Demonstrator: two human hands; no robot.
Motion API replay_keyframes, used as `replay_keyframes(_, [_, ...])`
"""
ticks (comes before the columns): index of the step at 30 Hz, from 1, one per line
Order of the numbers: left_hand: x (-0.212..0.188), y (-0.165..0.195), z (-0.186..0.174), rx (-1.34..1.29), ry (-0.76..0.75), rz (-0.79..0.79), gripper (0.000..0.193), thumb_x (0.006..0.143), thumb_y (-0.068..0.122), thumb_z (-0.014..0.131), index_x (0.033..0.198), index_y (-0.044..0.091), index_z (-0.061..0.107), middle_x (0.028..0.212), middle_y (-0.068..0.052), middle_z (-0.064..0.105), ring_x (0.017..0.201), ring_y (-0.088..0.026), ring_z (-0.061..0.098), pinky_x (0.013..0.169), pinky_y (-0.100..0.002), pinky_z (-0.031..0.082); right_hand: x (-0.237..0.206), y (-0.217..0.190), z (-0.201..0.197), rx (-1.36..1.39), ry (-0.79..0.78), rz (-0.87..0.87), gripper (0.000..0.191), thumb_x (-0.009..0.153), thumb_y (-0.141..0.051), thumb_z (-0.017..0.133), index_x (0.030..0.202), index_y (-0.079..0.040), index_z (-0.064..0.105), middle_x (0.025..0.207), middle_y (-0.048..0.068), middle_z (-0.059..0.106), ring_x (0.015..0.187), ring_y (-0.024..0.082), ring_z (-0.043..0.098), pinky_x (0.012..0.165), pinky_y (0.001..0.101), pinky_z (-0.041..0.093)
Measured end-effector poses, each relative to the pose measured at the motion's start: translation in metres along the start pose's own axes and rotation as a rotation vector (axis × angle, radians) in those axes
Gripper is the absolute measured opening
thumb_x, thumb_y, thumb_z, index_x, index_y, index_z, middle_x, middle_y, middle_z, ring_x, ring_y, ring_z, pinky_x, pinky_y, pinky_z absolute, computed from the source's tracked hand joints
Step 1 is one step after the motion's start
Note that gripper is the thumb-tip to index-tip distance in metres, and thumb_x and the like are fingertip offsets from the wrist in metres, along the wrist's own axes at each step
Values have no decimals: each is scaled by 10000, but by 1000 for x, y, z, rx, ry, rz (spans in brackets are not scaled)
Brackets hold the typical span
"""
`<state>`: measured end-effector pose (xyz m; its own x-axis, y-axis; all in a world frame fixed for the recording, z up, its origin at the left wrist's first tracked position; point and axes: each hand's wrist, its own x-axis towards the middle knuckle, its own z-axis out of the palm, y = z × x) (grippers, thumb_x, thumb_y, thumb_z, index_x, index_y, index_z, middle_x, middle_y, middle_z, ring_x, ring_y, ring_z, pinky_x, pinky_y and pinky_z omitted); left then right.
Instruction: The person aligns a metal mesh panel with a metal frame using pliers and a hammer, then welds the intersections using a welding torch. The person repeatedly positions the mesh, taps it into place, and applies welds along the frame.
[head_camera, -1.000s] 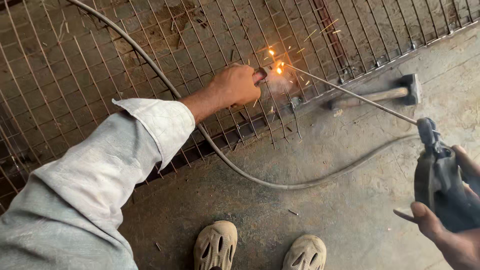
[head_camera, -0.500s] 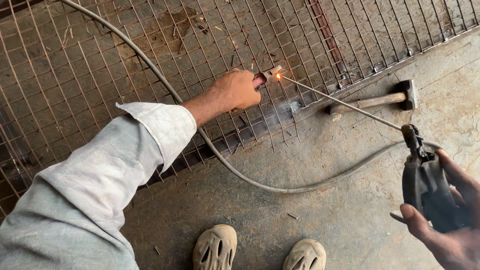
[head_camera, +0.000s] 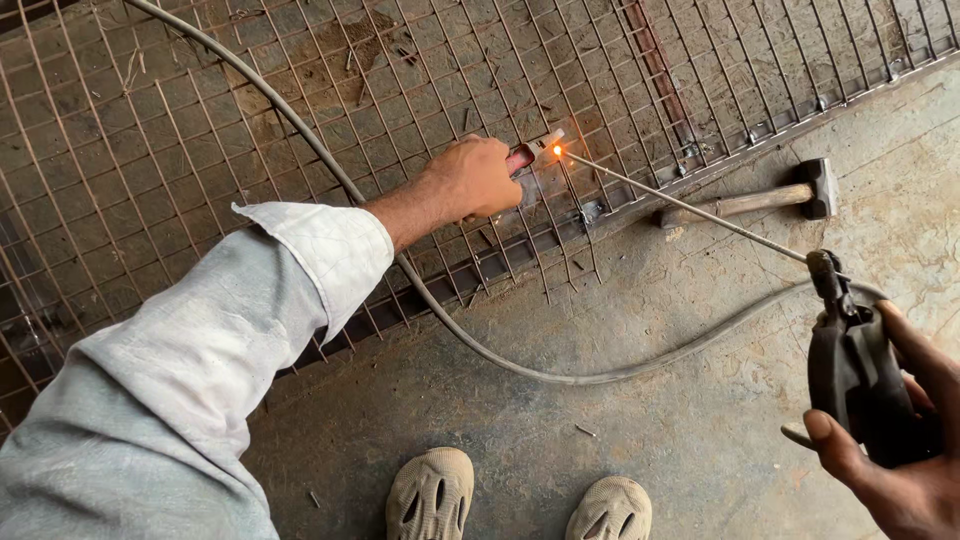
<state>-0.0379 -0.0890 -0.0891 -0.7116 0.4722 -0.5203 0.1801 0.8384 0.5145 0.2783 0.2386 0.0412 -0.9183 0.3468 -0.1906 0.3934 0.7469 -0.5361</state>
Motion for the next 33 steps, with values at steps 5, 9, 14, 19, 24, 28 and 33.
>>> replay_keyframes(5, [5, -10, 9, 84, 76, 72, 428, 802, 336, 651, 1036, -21, 680, 972, -199, 703, 768, -318, 732, 712, -470, 594, 1, -2, 10, 537, -89, -193, 974, 860, -336, 804, 1625, -3, 302, 1313, 297, 587, 1262, 384, 618, 1060, 485, 536])
replay_keyframes(9, [15, -22, 20, 36, 3, 23, 610, 873, 499, 666, 1024, -92, 691, 970, -243, 740, 837, -315, 743, 797, -432, 614, 0, -4, 9, -1, 13, -52, 1061, 781, -253, 780, 1705, -11, 319, 1344, 347, 597, 1186, 459, 653, 975, 533, 570])
replay_keyframes(14, [23, -30, 30, 134, 227, 210, 404, 802, 312, 665, 977, -50, 703, 946, -256, 691, 863, -373, 691, 746, -470, 587, 0, 2, 13, -44, -11, -65, 1041, 767, -237, 775, 1686, -21, 337, 1341, 348, 612, 1167, 460, 666, 959, 536, 578])
replay_keyframes(19, [12, -25, 21, -6, -42, -25, 378, 864, 241, 566, 1060, -76, 624, 895, -211, 673, 636, -285, 747, 556, -404, 633, -5, 12, 21, -44, -9, 18, 1114, 768, -260, 828, 1747, -59, 335, 1150, 349, 683, 1082, 435, 721, 951, 537, 593])
replay_keyframes(24, [3, -16, 14, 30, -67, -50, 362, 870, 240, 565, 1041, -72, 628, 857, -211, 688, 621, -274, 738, 556, -401, 641, -6, 20, 26, -34, 0, 15, 1100, 762, -272, 831, 1725, -65, 341, 1129, 341, 691, 1067, 425, 726, 949, 538, 598])
replay_keyframes(28, [5, -25, 22, 38, -55, -37, 498, 875, 427, 636, 992, -56, 662, 786, -198, 732, 654, -269, 736, 625, -394, 610, -9, 25, 33, -16, -4, 2, 1107, 760, -296, 835, 1723, -62, 341, 1146, 340, 686, 1097, 435, 716, 965, 548, 586])
replay_keyframes(33, [14, -41, 35, 47, 103, 105, 344, 780, 268, 651, 905, -50, 690, 758, -182, 697, 690, -287, 734, 626, -434, 600, -13, 30, 41, 58, 32, -41, 1110, 770, -333, 794, 1720, -28, 307, 1350, 359, 588, 1176, 483, 647, 998, 563, 547])
